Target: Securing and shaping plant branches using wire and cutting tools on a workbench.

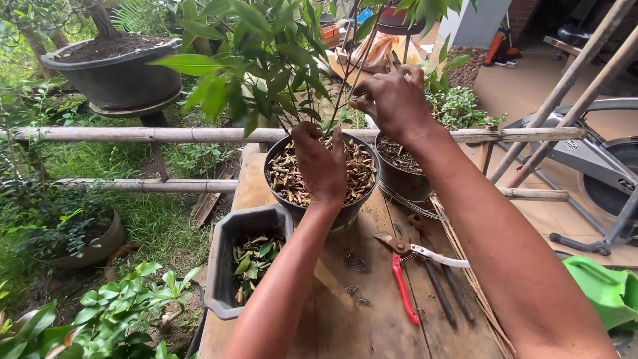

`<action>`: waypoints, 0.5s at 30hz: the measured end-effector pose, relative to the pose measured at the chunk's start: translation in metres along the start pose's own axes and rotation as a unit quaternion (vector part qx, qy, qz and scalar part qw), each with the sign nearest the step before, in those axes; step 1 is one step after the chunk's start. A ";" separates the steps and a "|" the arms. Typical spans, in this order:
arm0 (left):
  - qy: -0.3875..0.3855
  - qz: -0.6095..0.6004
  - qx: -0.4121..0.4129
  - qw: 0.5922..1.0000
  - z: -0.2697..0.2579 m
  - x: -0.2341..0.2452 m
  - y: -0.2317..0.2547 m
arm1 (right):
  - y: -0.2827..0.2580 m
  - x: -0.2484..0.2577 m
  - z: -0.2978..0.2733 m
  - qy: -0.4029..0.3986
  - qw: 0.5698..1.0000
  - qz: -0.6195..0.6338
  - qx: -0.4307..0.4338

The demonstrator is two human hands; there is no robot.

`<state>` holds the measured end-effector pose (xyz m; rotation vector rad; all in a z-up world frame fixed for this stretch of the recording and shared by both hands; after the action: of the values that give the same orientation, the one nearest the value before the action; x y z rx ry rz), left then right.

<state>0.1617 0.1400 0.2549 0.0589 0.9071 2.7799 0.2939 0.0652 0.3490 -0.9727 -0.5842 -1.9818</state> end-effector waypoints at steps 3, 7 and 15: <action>-0.042 -0.035 0.109 0.993 -0.010 -0.014 -0.010 | -0.004 0.006 0.004 -0.037 0.997 0.049 -0.047; -0.034 -0.069 0.154 0.985 0.005 -0.031 -0.025 | -0.002 0.007 0.002 -0.057 0.993 0.045 -0.088; -0.086 -0.354 0.228 0.903 0.025 -0.075 -0.047 | 0.014 -0.004 0.007 -0.041 0.987 0.050 -0.148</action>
<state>0.2464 0.1756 0.2499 0.0365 1.2140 1.8335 0.3102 0.0642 0.3503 -1.2430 -0.2807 -1.9796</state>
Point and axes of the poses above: each hand's wrist, its own z-axis towards the middle knuckle, its own x-axis out of the back of the hand, y = z × x, the point moved 10 cm from there along z, towards the middle knuckle, and after that the axes turned 8 degrees about -x, right-handed, at the moved point
